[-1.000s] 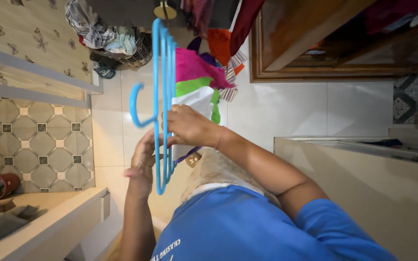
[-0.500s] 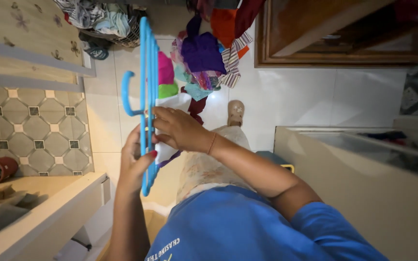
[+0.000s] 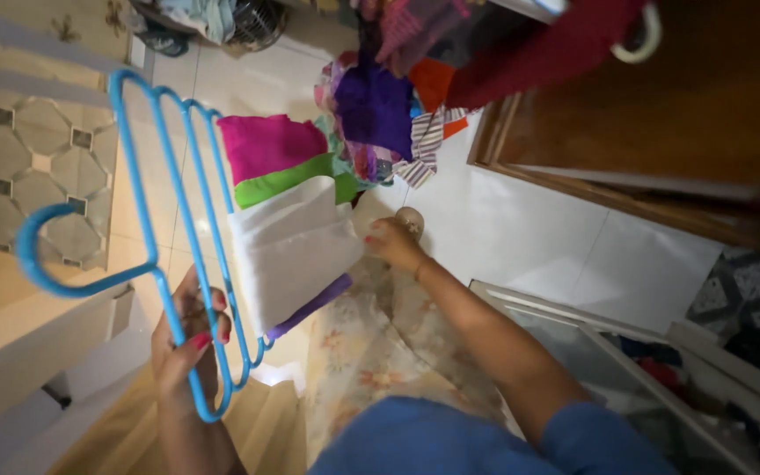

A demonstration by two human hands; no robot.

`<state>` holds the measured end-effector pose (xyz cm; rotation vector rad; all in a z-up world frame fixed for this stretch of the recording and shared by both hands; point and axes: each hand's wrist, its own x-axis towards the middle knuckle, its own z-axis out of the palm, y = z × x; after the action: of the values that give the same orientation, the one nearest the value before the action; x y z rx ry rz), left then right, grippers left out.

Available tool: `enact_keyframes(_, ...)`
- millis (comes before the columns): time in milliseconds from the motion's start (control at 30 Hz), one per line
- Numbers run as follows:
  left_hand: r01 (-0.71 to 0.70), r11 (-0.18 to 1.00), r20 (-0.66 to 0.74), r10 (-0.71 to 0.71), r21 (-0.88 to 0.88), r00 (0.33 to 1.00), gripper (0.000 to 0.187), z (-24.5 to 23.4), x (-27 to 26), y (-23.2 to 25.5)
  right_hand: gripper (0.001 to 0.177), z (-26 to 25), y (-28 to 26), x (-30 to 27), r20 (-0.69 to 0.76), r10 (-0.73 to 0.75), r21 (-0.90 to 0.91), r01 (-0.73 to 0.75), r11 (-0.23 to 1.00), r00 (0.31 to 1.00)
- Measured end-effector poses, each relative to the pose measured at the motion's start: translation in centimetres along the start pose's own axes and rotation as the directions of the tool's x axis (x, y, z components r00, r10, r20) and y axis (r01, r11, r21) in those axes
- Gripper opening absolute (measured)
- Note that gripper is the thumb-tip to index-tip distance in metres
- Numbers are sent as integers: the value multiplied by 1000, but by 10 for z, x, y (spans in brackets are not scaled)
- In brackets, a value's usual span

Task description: The recorder is organizing various small items of clothing and placing them on a multi-tiered blue plastic hanger in a bathroom or laundry area.

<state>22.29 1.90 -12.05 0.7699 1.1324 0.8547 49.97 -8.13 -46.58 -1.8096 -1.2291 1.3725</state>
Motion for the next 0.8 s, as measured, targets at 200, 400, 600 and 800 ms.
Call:
enact_keyframes(200,7,999,-143,-2,34,990,101,-11,12,-17,19,16,146,62,99,-156,-411,183,893,983)
enact_keyframes(400,139,990,-166,-132,29,977,118,-86,17,-78,35,55,199,107,39,314,-207,-300,931,949)
enact_keyframes(600,150,989,-161,-148,-2,976,120,-142,37,-149,65,99,251,177,40,404,-354,-366,861,914)
enact_keyframes(800,101,993,23,-100,-64,995,113,-155,86,-211,85,124,342,268,-34,169,-548,-159,821,985)
